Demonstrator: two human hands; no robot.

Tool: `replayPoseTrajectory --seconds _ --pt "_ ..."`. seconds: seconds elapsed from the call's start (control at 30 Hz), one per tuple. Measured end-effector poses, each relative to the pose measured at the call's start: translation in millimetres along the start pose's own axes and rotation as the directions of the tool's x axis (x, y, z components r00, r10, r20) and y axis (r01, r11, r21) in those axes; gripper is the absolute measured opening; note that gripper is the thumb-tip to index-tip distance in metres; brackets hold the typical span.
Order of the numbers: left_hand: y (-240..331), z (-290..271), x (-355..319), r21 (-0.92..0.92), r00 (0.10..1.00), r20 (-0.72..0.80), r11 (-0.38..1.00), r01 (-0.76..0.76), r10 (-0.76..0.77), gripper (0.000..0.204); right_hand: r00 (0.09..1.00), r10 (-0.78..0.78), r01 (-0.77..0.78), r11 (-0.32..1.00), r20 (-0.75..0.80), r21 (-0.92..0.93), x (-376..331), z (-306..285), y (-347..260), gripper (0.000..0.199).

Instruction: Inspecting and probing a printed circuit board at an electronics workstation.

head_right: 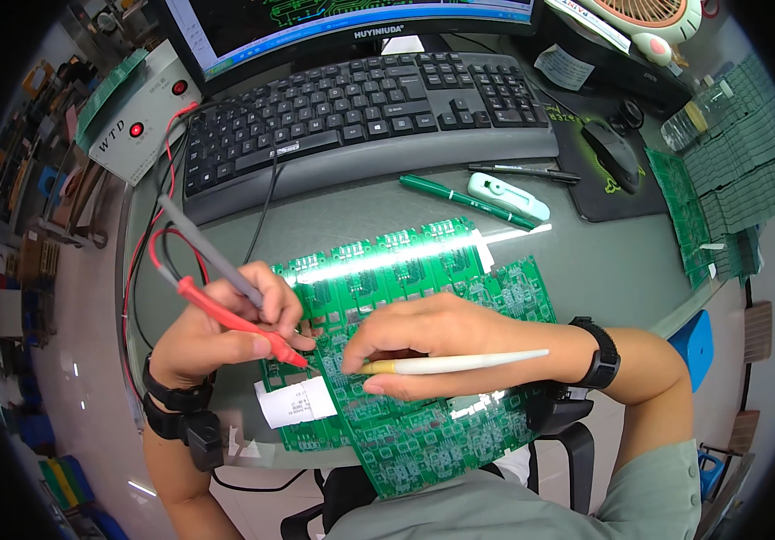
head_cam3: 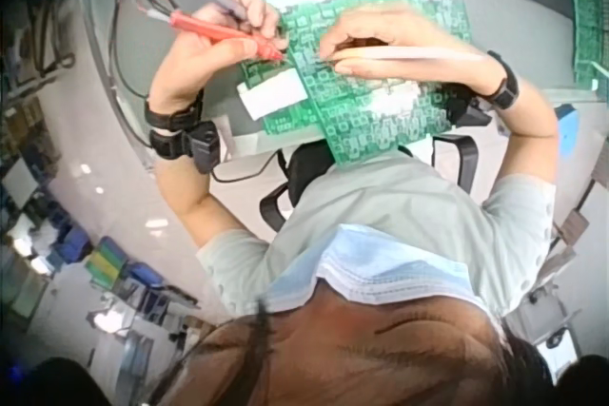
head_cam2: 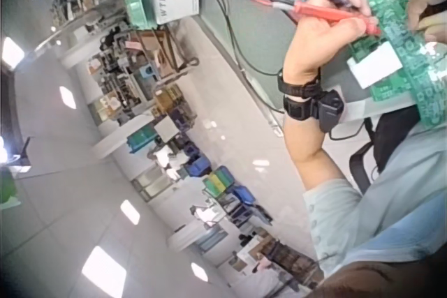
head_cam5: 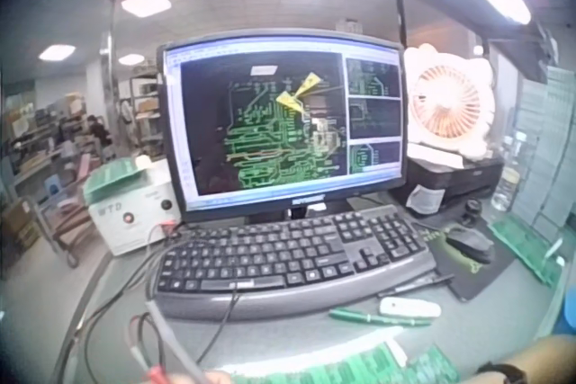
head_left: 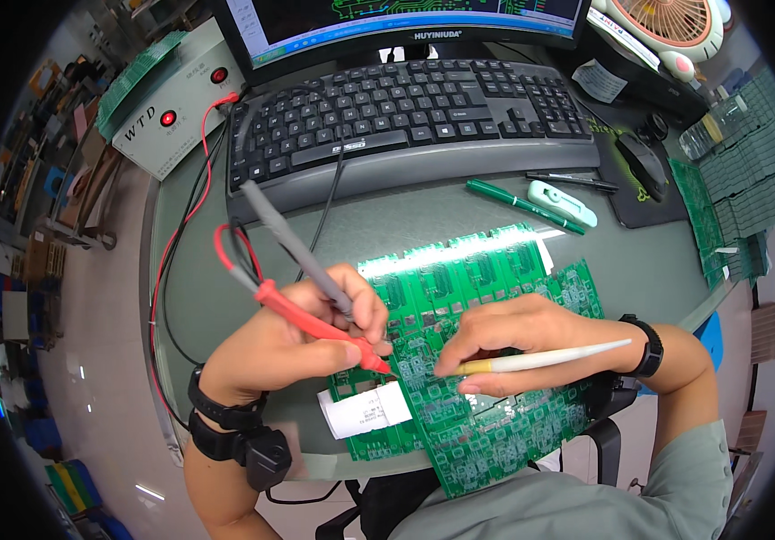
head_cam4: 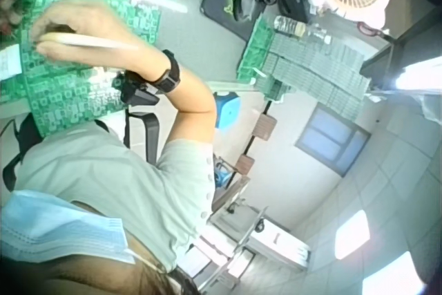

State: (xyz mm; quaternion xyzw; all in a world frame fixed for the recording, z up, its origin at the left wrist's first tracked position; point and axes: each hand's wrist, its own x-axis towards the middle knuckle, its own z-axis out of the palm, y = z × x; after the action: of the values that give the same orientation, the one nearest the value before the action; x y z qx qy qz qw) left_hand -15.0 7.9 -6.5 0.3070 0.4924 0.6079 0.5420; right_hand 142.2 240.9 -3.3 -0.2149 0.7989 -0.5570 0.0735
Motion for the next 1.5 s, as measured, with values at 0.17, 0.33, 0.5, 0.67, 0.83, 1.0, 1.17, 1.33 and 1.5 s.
replayPoseTrajectory --seconds 0.17,0.33,0.5,0.67,0.83,1.0,1.17,1.33,1.5 --pt "-7.3 -4.0 3.0 0.0 1.0 0.029 1.0 0.011 -0.011 0.025 0.999 -0.043 0.043 0.999 0.03 -0.009 4.5 -0.5 6.7 0.017" --pt "-7.6 -5.6 2.8 -0.007 0.999 0.038 1.0 0.029 -0.028 0.026 0.996 0.087 -0.087 0.996 0.001 -0.03 1.4 1.1 5.4 0.016" --pt "-6.9 -5.6 2.9 0.007 0.999 0.04 0.999 0.034 -0.034 0.027 0.997 0.058 -0.061 0.997 -0.056 -0.041 0.4 6.8 5.2 0.014" --pt "-6.9 -5.8 3.2 0.015 0.998 0.05 0.999 0.029 -0.03 0.027 0.996 0.065 -0.069 0.995 -0.061 -0.067 0.2 6.7 6.0 0.015" --pt "-7.8 -6.0 3.2 0.003 0.998 0.054 1.0 0.03 -0.03 0.026 0.995 0.079 -0.083 0.994 -0.055 -0.075 0.3 6.6 5.2 0.015" --pt "-7.7 -5.6 2.6 -0.014 0.998 0.045 0.999 0.041 -0.04 0.026 0.995 0.082 -0.086 0.994 -0.055 -0.071 0.3 6.7 6.2 0.015" --pt "-7.1 -5.8 3.4 -0.001 0.998 0.056 0.999 0.042 -0.042 0.026 0.997 0.057 -0.061 0.995 -0.056 -0.081 0.0 6.9 7.6 0.015" --pt "-6.0 -5.0 3.3 0.008 0.998 0.054 0.999 0.042 -0.043 0.026 0.998 0.04 -0.045 0.994 -0.053 -0.099 -0.5 8.0 9.4 0.015" --pt "-4.6 -2.7 2.6 0.036 0.998 0.043 0.998 0.047 -0.048 0.024 0.999 -0.016 0.011 0.991 -0.033 -0.134 -1.3 8.3 14.3 0.016"
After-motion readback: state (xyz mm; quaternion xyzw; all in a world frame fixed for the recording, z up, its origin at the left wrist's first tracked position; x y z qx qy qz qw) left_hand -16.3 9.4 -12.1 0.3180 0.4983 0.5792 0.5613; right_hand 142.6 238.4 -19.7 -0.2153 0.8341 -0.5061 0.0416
